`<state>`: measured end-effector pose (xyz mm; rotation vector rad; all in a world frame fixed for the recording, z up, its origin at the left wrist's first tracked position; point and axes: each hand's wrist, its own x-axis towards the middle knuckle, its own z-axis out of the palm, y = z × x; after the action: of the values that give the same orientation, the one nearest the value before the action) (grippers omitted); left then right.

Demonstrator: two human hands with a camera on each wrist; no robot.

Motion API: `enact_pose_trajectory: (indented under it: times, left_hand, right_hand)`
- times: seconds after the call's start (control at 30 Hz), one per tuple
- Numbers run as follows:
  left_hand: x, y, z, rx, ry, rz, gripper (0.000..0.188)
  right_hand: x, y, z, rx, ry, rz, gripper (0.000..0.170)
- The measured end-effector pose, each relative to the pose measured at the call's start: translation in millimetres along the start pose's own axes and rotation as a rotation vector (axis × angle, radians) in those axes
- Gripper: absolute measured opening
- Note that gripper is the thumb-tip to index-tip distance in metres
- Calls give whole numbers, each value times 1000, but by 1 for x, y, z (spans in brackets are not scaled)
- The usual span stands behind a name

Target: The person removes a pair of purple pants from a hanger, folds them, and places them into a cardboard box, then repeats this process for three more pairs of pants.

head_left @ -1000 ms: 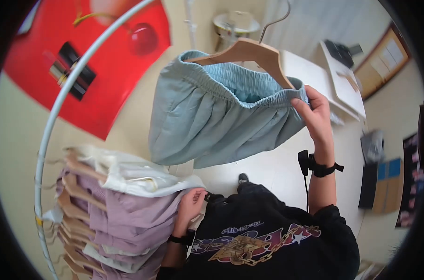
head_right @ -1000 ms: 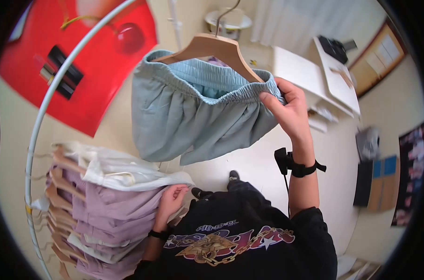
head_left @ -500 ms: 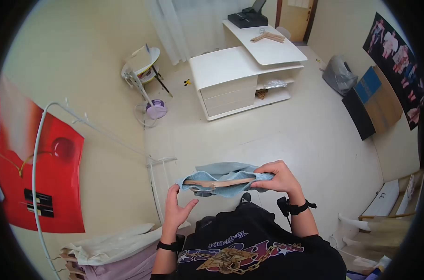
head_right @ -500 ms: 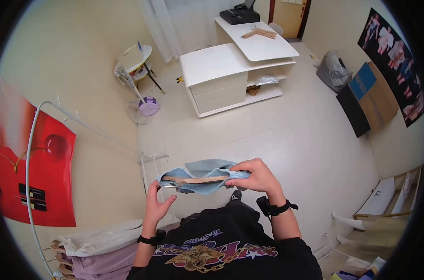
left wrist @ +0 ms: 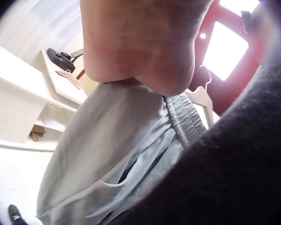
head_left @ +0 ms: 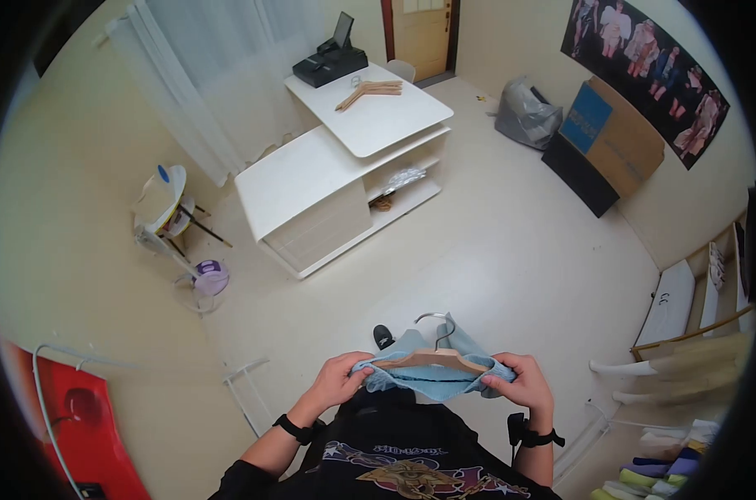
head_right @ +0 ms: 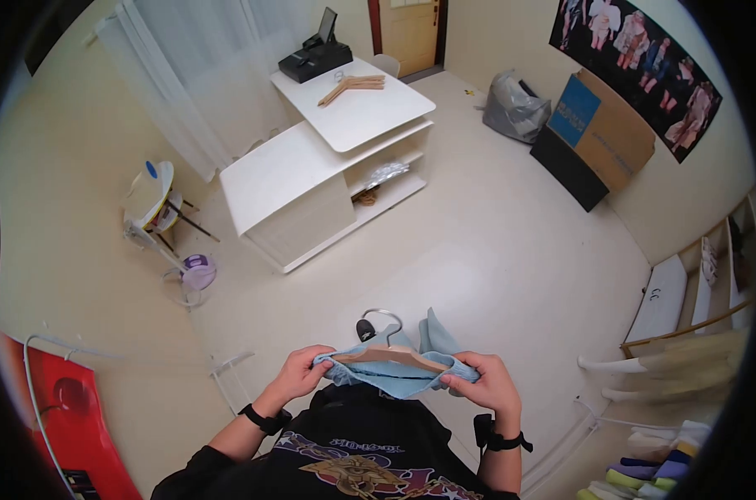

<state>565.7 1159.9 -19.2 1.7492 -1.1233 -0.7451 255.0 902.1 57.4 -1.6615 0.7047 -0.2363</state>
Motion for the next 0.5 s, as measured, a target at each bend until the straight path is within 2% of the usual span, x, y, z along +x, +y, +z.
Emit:
enact_pose_trajectory:
  times: [0.03, 0.07, 0.1, 0.17, 0.27, 0.3, 0.4, 0.5]
  left_hand:
    - [28, -1, 7, 26, 49, 138, 23]
    - [53, -1, 12, 2, 41, 149, 23]
    - [85, 8, 12, 46, -6, 202, 22]
    - [138, 23, 20, 31, -50, 297, 19]
    - [204, 43, 22, -44, -178, 351, 16]
    - [223, 45, 19, -53, -191, 352, 16]
    - [261, 40, 1, -3, -275, 320, 17]
    - [296, 41, -11, -59, -249, 343, 18]
  right_hand:
    - [5, -15, -9, -46, -9, 17, 41]
    - [17, -18, -15, -65, 7, 27, 41]
    - [36, -19, -22, -240, 94, -194, 40]
    - [58, -47, -31, -310, 140, -260, 33]
    - [98, -59, -38, -293, 117, -191, 27]
    - [103, -64, -40, -156, 150, -30, 23]
    - [120, -59, -51, -159, 205, 64, 21]
    - [141, -46, -77, -102, 269, 5, 17]
